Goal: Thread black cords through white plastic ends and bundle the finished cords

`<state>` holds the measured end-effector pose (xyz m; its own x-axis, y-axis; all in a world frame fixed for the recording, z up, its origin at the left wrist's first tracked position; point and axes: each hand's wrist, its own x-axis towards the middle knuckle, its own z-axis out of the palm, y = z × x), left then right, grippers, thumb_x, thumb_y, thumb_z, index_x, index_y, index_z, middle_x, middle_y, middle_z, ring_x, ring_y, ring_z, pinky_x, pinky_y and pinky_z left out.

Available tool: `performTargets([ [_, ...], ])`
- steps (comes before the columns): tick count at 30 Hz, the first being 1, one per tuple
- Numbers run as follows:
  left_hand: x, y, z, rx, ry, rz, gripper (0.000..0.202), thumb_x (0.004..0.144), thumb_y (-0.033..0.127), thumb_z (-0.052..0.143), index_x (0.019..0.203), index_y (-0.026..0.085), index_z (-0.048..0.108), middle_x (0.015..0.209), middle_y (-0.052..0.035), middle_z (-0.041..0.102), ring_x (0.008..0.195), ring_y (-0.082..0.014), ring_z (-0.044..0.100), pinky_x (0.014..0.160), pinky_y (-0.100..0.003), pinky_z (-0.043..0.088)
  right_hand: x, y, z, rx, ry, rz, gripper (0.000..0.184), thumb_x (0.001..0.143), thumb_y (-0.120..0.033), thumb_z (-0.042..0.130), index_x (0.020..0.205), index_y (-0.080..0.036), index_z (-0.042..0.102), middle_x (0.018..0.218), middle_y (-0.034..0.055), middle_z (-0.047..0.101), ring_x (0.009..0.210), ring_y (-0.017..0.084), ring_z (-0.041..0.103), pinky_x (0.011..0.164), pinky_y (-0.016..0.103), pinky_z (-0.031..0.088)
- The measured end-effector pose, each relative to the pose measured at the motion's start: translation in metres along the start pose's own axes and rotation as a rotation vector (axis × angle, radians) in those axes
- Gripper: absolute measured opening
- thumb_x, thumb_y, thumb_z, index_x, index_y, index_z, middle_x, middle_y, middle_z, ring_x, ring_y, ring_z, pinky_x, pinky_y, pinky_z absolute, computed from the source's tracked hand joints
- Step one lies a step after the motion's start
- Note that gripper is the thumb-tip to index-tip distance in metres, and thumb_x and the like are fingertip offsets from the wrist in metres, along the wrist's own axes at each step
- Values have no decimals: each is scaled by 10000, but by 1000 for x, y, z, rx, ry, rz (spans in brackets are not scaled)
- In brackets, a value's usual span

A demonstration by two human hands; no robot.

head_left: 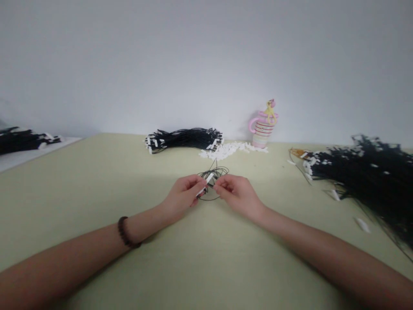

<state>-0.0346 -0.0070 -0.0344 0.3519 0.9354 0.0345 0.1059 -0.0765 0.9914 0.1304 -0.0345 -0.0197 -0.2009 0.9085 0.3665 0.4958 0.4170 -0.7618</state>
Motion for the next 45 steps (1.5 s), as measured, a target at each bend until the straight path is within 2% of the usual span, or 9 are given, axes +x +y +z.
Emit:
performTargets([
  [4, 1, 2, 0, -60, 36, -21, 258, 721, 397, 543, 674, 144, 519, 561, 36, 414, 437, -41, 336, 372, -152, 241, 7, -26, -32, 92, 53, -91, 103, 762, -222, 516, 749, -134, 569, 638, 5, 565, 571, 87, 513, 544, 207, 412],
  [11, 4, 1, -2, -120, 58, -64, 256, 691, 389, 569, 679, 134, 551, 576, 29, 421, 474, -47, 360, 382, -150, 242, 2, -69, -103, 280, 488, -318, 60, 775, -187, 545, 752, -174, 599, 662, 6, 537, 575, 70, 505, 543, 220, 417],
  [17, 3, 2, -3, -107, 77, -98, 265, 686, 408, 570, 724, 146, 563, 620, 27, 454, 503, -51, 397, 410, -150, 277, -8, -83, -129, 236, 633, -423, 165, 786, -192, 523, 702, -245, 655, 660, -18, 567, 600, 61, 515, 567, 268, 396],
  [21, 4, 4, -3, -141, 60, -119, 266, 670, 400, 587, 692, 138, 549, 579, 35, 436, 468, -44, 363, 393, -152, 235, -1, -67, -95, 351, 500, -262, 76, 728, -160, 582, 688, -189, 639, 615, -10, 577, 525, 49, 500, 514, 221, 399],
  [25, 4, 4, -3, -178, 35, -138, 266, 668, 400, 591, 687, 140, 540, 563, 39, 425, 450, -41, 341, 387, -155, 198, 10, -38, -39, 616, 90, 174, 72, 681, -193, 612, 662, -127, 591, 562, -6, 555, 480, 51, 470, 463, 183, 378],
  [29, 5, 2, -4, -184, 17, -142, 272, 674, 411, 589, 688, 146, 530, 577, 36, 435, 460, -42, 355, 395, -152, 203, 13, -27, -23, 914, -154, 542, 100, 660, -198, 617, 657, -111, 568, 589, -15, 522, 456, 28, 416, 461, 172, 367],
  [33, 5, 1, -4, -183, -4, -130, 280, 685, 417, 581, 691, 142, 528, 584, 34, 429, 464, -39, 349, 390, -145, 211, 11, -21, -23, 836, -119, 470, 109, 665, -221, 614, 671, -120, 573, 605, -15, 537, 476, 33, 425, 479, 173, 360],
  [40, 4, 2, -2, -134, -20, -93, 282, 696, 409, 565, 658, 133, 527, 548, 41, 406, 426, -34, 323, 355, -147, 208, 4, 15, 21, 454, -102, 243, 88, 704, -213, 549, 678, -129, 548, 581, -8, 545, 489, 72, 477, 493, 201, 392],
  [45, 3, 1, -1, -80, -17, -45, 273, 700, 400, 556, 672, 128, 548, 541, 43, 411, 424, -36, 337, 359, -153, 230, -2, 23, 27, 349, -92, 126, 101, 738, -225, 508, 692, -141, 539, 618, -3, 546, 519, 76, 491, 503, 193, 405],
])
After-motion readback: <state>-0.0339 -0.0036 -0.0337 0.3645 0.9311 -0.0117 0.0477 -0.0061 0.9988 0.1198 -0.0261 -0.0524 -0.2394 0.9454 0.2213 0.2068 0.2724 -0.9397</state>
